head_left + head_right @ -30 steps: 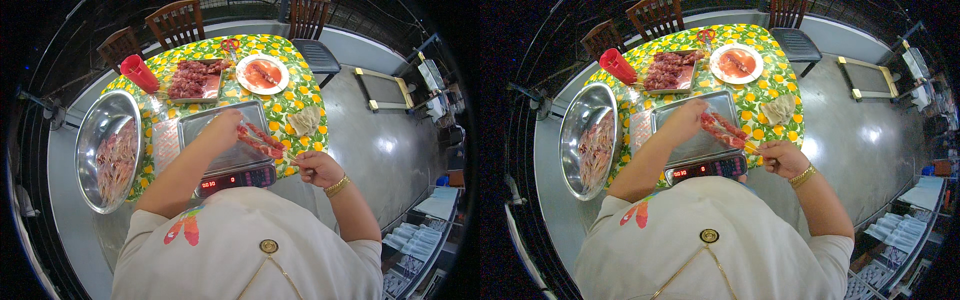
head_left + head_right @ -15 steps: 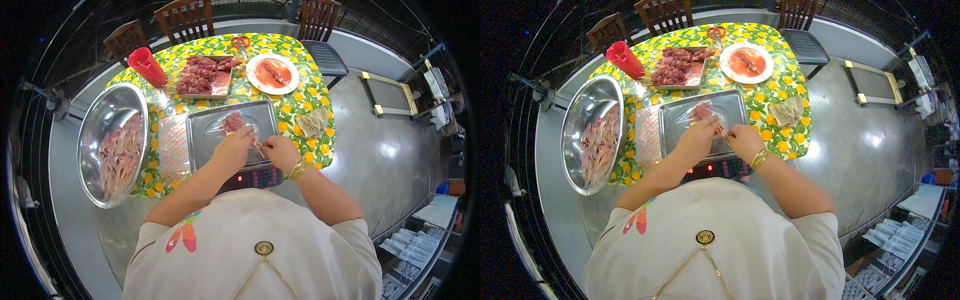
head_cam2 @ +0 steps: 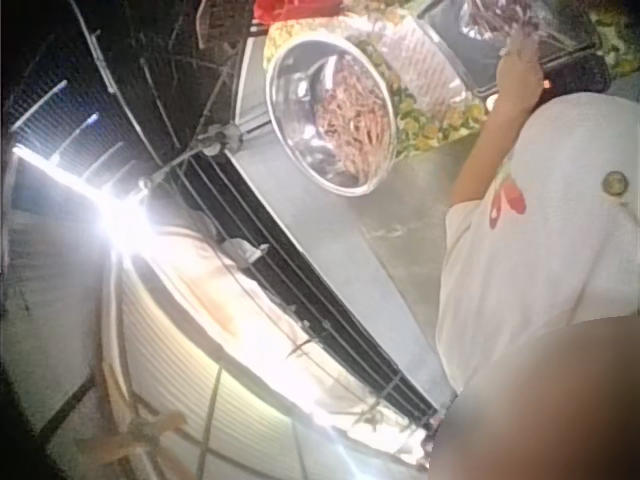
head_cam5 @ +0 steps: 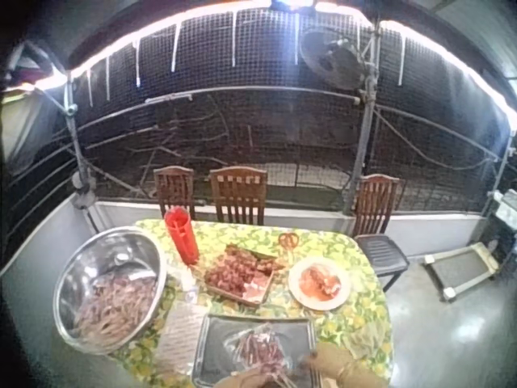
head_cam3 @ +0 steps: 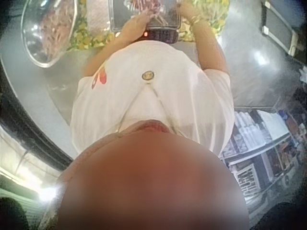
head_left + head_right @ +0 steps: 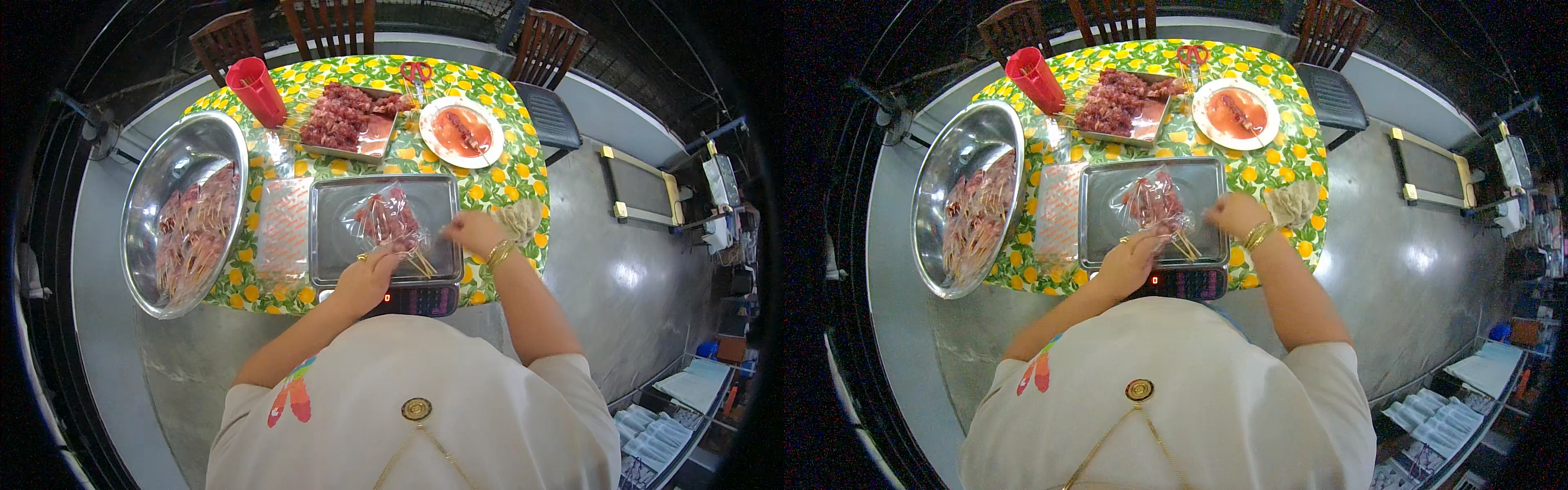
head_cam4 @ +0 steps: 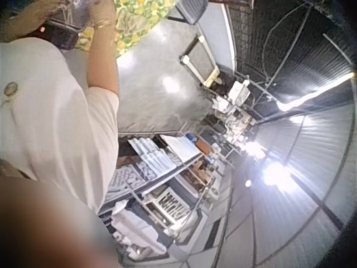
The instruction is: The person assembles raw meat onto wooden skewers, weighs each skewer on a digital scale, and places the finished skewers into a metal bowl. The person repeats this process multiple times, handling the meat and skewers by hand.
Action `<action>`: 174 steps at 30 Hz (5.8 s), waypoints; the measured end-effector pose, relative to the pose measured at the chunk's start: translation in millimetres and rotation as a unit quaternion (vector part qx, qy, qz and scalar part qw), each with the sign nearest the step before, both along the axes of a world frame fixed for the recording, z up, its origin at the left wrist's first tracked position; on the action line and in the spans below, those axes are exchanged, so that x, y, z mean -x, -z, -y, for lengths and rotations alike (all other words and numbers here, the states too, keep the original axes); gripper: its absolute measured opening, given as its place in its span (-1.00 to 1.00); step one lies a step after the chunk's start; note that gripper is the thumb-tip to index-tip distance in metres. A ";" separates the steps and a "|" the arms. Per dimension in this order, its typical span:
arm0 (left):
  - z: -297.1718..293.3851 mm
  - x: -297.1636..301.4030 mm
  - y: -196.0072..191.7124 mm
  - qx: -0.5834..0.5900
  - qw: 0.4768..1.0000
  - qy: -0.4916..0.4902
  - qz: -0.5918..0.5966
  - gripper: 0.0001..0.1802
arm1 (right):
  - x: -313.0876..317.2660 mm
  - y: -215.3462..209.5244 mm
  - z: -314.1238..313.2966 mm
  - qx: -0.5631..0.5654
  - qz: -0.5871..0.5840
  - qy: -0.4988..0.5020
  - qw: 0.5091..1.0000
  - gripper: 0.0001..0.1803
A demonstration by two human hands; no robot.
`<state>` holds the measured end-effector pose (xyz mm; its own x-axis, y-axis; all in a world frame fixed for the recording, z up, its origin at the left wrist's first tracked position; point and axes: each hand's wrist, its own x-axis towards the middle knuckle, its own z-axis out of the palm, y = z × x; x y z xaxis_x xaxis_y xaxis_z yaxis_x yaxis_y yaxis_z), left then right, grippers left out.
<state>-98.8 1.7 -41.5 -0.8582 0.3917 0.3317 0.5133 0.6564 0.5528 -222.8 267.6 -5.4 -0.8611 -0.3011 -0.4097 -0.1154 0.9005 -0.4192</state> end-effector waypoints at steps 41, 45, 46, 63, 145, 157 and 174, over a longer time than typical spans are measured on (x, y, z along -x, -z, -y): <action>-16.7 36.3 -50.8 0.000 0.999 -0.001 0.051 -0.59 | 138.0 113.9 -50.0 0.481 0.105 0.343 0.800 -0.77; -17.4 71.2 -80.5 0.023 0.995 -0.009 0.099 -0.54 | 83.5 34.0 -54.3 0.432 0.047 0.285 0.854 -0.77; -18.1 76.5 -87.9 0.011 0.994 -0.013 0.112 -0.52 | 65.6 8.1 -57.3 0.432 0.035 0.274 0.858 -0.77; -41.7 78.3 -78.9 -0.015 0.989 0.024 0.148 -0.52 | -103.0 -96.0 -33.9 0.119 -0.116 0.019 0.986 -0.83; 89.7 -143.7 -35.6 0.023 0.921 -0.388 0.028 -0.70 | 339.9 72.5 114.9 -0.229 -0.187 -0.076 0.952 -0.60; 90.4 -125.1 -36.3 -0.024 0.930 -0.365 0.043 -0.73 | 385.8 69.9 122.8 -0.266 -0.080 -0.095 0.956 -0.67; 79.6 -42.2 -57.5 -0.028 0.984 -0.155 0.083 -0.75 | 223.4 61.2 89.9 0.313 0.258 0.257 0.877 -0.77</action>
